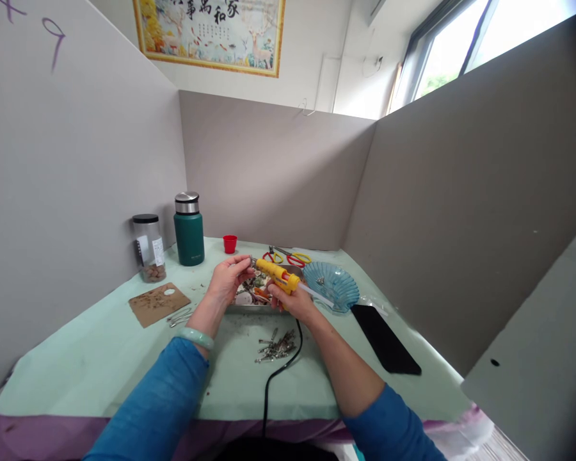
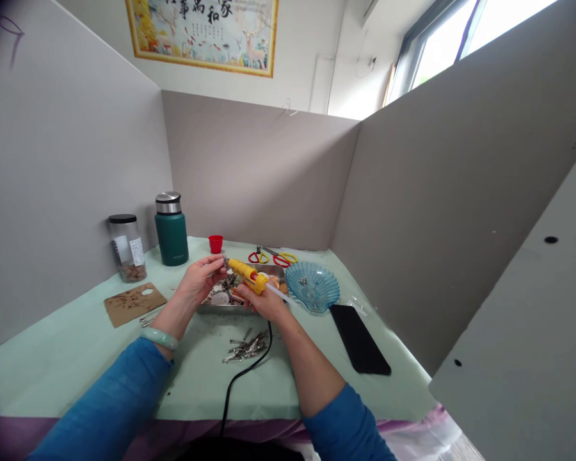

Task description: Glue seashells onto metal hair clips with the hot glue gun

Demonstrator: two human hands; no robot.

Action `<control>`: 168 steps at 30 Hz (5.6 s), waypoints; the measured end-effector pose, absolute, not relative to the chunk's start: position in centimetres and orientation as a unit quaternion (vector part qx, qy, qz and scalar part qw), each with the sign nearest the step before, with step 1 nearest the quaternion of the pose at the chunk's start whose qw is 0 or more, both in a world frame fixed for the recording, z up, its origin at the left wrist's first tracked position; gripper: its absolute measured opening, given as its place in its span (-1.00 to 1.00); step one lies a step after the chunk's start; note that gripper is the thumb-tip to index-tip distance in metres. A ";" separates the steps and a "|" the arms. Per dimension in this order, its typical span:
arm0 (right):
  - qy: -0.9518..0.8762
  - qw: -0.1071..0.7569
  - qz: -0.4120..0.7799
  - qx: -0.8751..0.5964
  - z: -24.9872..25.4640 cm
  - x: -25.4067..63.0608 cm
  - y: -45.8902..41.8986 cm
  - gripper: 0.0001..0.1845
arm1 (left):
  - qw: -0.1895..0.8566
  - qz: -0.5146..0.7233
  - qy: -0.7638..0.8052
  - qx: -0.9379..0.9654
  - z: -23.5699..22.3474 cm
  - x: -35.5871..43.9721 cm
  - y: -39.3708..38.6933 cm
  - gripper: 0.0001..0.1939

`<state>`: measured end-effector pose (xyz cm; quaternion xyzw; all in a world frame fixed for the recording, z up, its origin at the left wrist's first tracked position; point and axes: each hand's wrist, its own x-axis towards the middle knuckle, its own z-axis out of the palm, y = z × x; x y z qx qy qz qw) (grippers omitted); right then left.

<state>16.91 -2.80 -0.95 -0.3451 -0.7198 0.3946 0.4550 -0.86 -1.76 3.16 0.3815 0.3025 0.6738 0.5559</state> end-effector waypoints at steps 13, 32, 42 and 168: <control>-0.715 0.471 0.396 -0.333 -0.9 16.9 -2.8 -0.66 | 0.559 0.666 0.302 0.391 2.9 -0.9 -1.6 -0.71; -0.737 0.439 0.370 -0.356 -1.0 17.0 -2.8 -0.63 | 0.545 0.683 0.298 0.384 2.8 -1.0 -1.3 -0.71; -0.743 0.430 0.367 -0.358 -1.2 17.1 -2.6 -0.60 | 0.539 0.689 0.293 0.386 2.8 -1.3 -1.2 -0.69; -0.762 0.414 0.320 -0.381 -1.3 17.2 -2.9 -0.62 | 0.513 0.702 0.282 0.405 2.6 -1.2 -1.0 -0.61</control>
